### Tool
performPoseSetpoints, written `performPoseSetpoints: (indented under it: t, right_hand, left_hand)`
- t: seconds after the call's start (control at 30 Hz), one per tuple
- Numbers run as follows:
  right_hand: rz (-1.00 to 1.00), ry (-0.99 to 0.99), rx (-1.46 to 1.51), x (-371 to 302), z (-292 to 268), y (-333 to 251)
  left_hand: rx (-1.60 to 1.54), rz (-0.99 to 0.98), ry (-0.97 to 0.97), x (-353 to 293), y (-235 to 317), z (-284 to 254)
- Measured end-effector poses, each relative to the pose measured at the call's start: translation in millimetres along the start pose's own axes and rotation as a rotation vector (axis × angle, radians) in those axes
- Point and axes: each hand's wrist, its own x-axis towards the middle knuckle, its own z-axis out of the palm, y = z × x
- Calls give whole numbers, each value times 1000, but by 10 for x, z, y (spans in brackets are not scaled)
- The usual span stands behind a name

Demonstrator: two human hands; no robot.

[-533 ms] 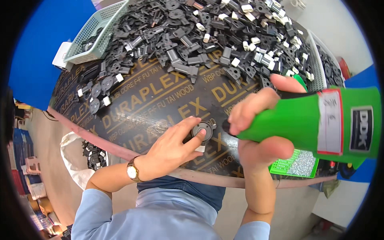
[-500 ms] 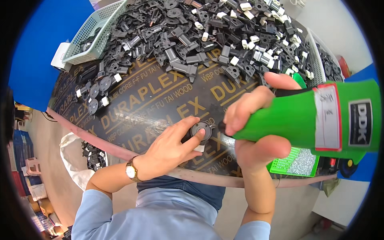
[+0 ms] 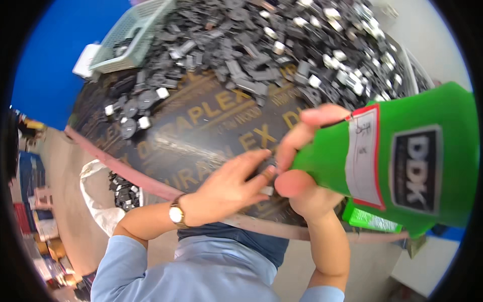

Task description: Assembling small plastic components using an electric power screwdriver.

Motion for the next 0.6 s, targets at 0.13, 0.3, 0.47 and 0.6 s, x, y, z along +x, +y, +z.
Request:
performPoseSetpoints:
  t: [0.13, 0.3, 0.47, 0.6]
  right_hand:
    - [-47, 129, -67, -65, 115, 55]
    - [-82, 199, -79, -79, 219, 48]
    - [-36, 225, -19, 23, 201, 82]
    - [-155, 229, 92, -61, -197, -165]
  left_hand:
    - [-14, 66, 121, 19, 34, 114]
    - [41, 34, 135, -60, 38, 138]
    - [56, 26, 127, -76, 15, 140]
    - [52, 5, 109, -48, 46, 144]
